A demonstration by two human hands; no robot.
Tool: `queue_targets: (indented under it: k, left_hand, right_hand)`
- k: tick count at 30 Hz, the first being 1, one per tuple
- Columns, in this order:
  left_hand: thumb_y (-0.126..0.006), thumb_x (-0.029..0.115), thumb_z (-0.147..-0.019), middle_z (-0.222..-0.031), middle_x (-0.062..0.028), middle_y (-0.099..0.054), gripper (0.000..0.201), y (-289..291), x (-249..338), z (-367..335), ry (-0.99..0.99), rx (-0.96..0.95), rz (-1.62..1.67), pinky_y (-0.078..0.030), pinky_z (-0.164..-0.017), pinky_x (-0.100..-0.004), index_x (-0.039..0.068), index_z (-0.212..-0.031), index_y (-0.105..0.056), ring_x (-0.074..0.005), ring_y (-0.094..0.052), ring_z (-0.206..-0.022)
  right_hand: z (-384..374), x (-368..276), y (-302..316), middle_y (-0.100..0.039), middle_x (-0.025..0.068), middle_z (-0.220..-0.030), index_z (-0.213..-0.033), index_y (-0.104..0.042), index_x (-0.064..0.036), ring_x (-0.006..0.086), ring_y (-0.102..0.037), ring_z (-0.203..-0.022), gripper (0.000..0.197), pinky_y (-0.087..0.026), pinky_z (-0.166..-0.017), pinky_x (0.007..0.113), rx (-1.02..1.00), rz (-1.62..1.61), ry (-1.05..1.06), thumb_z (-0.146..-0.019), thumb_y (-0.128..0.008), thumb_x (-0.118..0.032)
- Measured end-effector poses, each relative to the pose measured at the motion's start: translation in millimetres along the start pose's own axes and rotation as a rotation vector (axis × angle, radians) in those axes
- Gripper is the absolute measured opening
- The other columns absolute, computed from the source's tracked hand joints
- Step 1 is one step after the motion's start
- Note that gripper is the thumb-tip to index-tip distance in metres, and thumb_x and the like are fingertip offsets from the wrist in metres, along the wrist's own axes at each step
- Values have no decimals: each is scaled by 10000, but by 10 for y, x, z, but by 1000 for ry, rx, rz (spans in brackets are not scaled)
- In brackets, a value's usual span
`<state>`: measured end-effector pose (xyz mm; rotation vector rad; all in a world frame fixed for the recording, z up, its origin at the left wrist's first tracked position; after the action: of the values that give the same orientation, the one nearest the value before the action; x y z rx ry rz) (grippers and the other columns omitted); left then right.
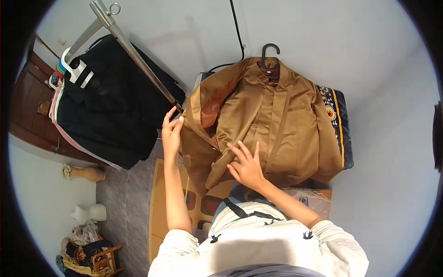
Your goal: Buttoning a brown jacket and hanging it on a clothes rack.
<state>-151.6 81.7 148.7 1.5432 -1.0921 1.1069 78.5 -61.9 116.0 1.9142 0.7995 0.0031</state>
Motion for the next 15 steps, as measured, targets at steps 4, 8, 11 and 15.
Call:
queue_targets:
  k: [4,8,11,15]
  left_hand:
    - [-636,210,-949,-1460,-54,-499,289,43,145,-15,43,-74,4,-371,-1019,-289,-62,-917,-727,-156,-538,-1198]
    - [-613,183,-956,-1463,-13,-498,271,56,248,-109,16,-133,-39,-375,-1015,-278,-62,-1011,-716,-103,-566,-1097]
    - [-629,176,-945,-1466,-36,-491,254,43,399,-190,-17,-157,-55,-378,-999,-272,-62,-938,-719,-114,-569,-1079]
    - [-660,228,-930,-1446,-89,-514,268,103,360,-236,-84,-212,-170,-323,-1089,-344,-29,-910,-734,-251,-439,-1334]
  right_hand:
    - [-157,144,230,-560,93,-1276,-908,-666,-83,323,-456,-1303,121,-226,-1121,658,278,-20,-86,-823,-704,-160]
    - [-643,194,-245,-534,94,-1303,-1048,-722,-145,299,-463,-1258,268,-235,-1134,650,54,135,163,-791,-650,-137]
    - [-663,161,-673,-419,136,-1463,-976,-764,-159,315,-327,-1400,247,-217,-1117,702,-222,290,361,-754,-671,-214]
    - [-574,78,-502,-142,124,-1639,-997,-778,-179,350,-74,-1518,423,-140,-1101,759,-434,-34,386,-627,-790,-383]
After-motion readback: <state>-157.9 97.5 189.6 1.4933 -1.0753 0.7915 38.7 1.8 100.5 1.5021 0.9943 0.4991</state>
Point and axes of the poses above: each hand's wrist, its own z-axis away from the middle knuckle, its own y-axis out of the back of the hand, x = y × z, the point moved 9 cm from there along -z, towards the middle knuckle
